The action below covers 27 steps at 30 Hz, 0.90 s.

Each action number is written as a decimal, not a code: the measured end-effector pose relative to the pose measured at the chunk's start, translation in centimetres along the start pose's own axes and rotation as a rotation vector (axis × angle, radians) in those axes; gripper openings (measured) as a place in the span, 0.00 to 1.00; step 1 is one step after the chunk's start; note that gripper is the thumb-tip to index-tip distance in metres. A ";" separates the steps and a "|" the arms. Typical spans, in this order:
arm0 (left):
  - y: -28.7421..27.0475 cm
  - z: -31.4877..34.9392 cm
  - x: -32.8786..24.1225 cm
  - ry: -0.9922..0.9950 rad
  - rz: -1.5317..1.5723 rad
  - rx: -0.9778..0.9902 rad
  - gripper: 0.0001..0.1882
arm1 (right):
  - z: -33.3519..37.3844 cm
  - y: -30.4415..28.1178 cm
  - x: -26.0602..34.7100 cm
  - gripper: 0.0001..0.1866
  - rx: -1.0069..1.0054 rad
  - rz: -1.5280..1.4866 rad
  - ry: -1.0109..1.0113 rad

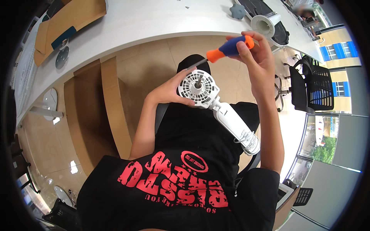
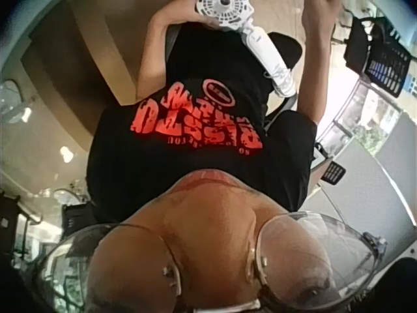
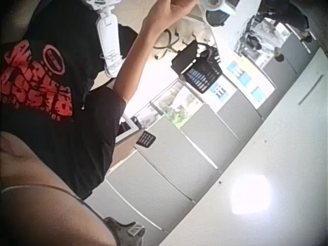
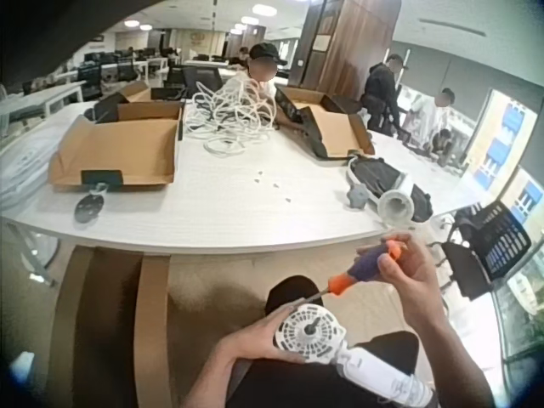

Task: Assembling the motor housing of an electric fan using a screwdriver.

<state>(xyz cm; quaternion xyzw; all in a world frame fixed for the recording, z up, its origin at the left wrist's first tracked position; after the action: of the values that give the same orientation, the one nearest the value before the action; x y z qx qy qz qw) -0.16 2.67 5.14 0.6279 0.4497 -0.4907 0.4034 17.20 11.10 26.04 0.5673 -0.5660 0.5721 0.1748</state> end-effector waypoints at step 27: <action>0.1 0.2 -0.4 -0.047 0.130 0.056 0.62 | 1.2 1.5 -1.7 0.19 0.187 0.066 0.008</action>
<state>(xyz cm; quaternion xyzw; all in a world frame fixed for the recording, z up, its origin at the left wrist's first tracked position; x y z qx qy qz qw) -0.18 2.40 5.47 0.6550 0.3846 -0.4905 0.4271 16.93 10.39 23.62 0.5599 -0.5277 0.6301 0.1047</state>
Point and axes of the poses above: each hand's wrist, its own z-axis away from the middle knuckle, its own y-axis out of the palm, x = y × z, the point moved 5 cm from there along -z, towards the middle knuckle, and after that the axes turned 11 degrees about z, right-handed, at the moved point
